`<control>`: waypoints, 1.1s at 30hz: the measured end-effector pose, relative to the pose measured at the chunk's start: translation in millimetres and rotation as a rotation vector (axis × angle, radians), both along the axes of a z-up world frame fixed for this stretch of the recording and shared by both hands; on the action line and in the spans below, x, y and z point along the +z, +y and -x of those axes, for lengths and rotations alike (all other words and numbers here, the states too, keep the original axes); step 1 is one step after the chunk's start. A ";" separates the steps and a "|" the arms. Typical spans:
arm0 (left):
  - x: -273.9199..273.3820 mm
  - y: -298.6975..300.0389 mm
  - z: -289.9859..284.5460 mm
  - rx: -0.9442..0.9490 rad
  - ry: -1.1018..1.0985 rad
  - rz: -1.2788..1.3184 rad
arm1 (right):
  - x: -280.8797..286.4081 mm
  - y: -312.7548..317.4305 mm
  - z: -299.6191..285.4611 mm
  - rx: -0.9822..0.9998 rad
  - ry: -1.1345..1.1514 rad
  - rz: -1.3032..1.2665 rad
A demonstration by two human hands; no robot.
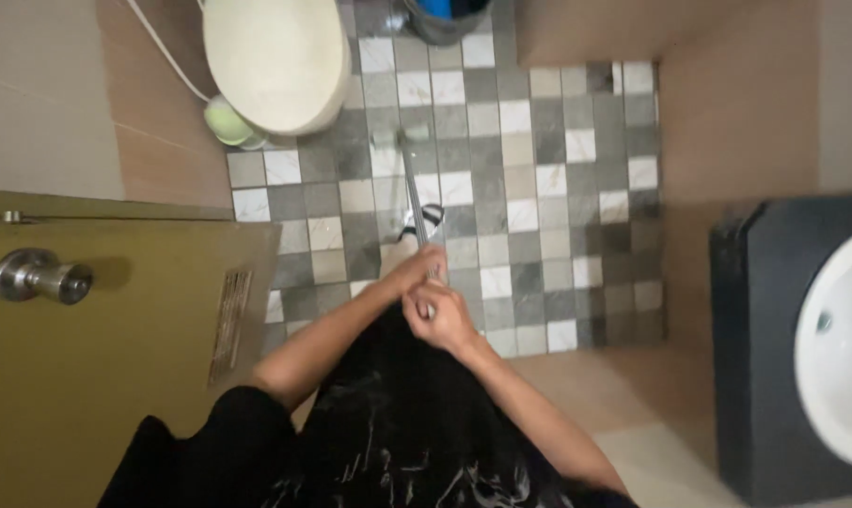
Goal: The person mops a tiled bathroom floor using a flat mop. They scoop water from a bucket with a blue scoop and pour it onto the floor, then spread the water with the mop. The person moves around the toilet and sink while cleaning.
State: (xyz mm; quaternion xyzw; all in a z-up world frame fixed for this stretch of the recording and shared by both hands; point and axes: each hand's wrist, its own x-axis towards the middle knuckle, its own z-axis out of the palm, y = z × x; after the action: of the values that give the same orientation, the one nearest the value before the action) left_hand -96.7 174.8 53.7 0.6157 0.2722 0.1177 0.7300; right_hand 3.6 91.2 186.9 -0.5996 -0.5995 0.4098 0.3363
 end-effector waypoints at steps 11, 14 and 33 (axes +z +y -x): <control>-128.7 -82.6 -21.8 -0.216 0.041 -0.817 | 7.9 -90.0 -8.6 -0.278 -0.193 0.212; -201.1 -132.8 -33.0 -0.337 0.008 -0.671 | 13.1 -118.4 -7.3 -0.307 -0.313 0.290; -110.4 -89.9 -121.0 -0.450 -0.073 -0.781 | 54.1 -77.3 -38.3 -0.448 -0.377 0.346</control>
State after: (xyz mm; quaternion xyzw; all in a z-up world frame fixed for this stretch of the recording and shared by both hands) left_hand 24.3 84.9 -56.7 0.8843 0.0411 0.0716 0.4596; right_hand 41.9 13.9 241.0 -0.8296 -0.4264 0.3034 0.1947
